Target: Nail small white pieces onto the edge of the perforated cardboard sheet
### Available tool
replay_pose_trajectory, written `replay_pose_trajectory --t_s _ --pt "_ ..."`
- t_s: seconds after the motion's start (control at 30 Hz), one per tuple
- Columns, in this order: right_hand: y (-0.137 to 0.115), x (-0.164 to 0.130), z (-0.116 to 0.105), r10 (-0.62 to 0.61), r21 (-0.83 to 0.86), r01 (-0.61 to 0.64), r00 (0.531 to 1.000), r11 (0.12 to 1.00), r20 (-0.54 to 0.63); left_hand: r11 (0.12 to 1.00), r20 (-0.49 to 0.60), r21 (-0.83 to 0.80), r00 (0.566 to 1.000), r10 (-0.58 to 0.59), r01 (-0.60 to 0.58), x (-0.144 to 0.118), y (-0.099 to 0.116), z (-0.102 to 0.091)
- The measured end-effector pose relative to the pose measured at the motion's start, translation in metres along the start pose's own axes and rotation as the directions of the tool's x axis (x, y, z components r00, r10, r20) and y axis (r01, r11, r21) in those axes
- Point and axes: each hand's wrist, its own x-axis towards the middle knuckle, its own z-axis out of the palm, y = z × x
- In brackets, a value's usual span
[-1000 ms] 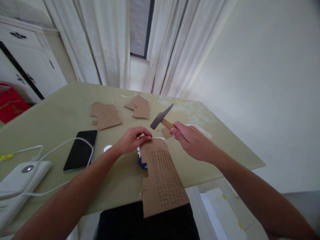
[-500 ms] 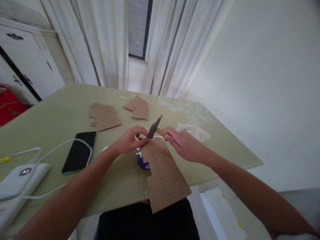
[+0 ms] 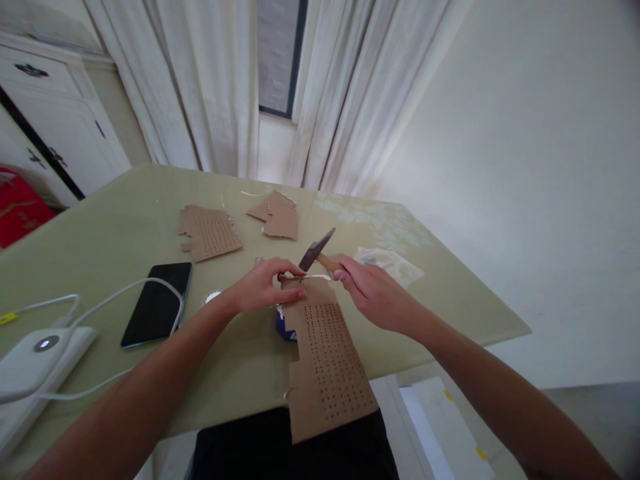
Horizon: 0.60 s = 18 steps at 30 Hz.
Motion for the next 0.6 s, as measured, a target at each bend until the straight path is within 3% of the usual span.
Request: replay_pose_trajectory --t_s 0.1,0.27,0.47,0.6 --pt "0.001 -0.004 -0.002 0.016 0.03 -0.016 1.0 0.999 -0.025 1.0 -0.002 -0.006 1.0 -0.014 0.014 0.0 0.0 0.0" --pt "0.001 -0.006 0.01 0.002 -0.049 0.002 0.995 0.999 0.096 1.0 0.028 -0.004 1.0 0.0 0.0 0.0 -0.001 0.0" --pt "0.004 -0.004 0.014 0.011 0.046 -0.011 1.0 0.999 0.011 0.999 0.031 -0.027 0.999 -0.022 0.023 0.0 0.002 -0.001" --pt "0.004 -0.002 0.015 -0.004 -0.007 0.005 0.997 1.0 0.083 0.999 0.033 -0.034 0.999 -0.018 0.019 -0.001 0.003 0.0"
